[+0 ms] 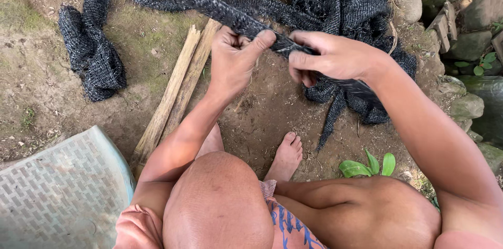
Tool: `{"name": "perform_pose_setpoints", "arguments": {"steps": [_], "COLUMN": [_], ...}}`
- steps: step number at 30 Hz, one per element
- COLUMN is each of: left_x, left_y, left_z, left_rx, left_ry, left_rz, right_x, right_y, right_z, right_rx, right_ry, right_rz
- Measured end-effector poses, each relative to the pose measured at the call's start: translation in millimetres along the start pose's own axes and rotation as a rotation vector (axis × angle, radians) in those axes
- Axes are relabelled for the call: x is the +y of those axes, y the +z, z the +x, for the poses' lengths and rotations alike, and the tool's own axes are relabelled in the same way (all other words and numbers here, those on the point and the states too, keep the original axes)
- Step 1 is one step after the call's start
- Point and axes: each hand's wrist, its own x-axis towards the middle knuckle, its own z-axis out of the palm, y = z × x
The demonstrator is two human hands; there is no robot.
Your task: The person sits barefoot on the ground and uses a thin cord to stitch and secure a section of a black mesh net. They repeatedly pull the cord through the mesh, tighten the stitches, and adjust the net's position to continue the repair.
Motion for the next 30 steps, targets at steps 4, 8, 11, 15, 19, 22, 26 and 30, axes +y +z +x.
{"name": "perform_pose_setpoints", "arguments": {"steps": [4,8,11,15,19,22,26,30], "left_x": [1,-4,-12,-18,-11,-4,-3,-4], "left_y": [-5,-14,-20,-27,-28,-28,-20,-18], "left_z": [-1,-2,-3,-5,-5,-7,-8,-9], "left_rx": [0.014,-0.045,-0.067,-0.154,-0.246,-0.311,-0.328,-0.193], "left_ry": [0.009,0.095,0.115,0.043,0.058,0.042,0.158,0.087], "left_rz": [0.138,0.330,0.333,0.257,0.125,-0.049,-0.124,-0.179], "right_x": [-1,-6,-8,-9,-7,-6,-8,-8], "right_y": [15,17,12,8,7,5,-2,9], "right_z": [1,-1,-2,-1,0,-2,-3,-8], "right_rx": [0.278,0.410,0.437,0.369,0.306,0.262,0.127,0.202], "right_ry": [-0.044,-0.073,-0.029,0.051,0.177,0.279,0.324,-0.230], "right_rz": [-0.355,-0.492,-0.514,-0.373,-0.309,-0.175,-0.161,-0.500]}}
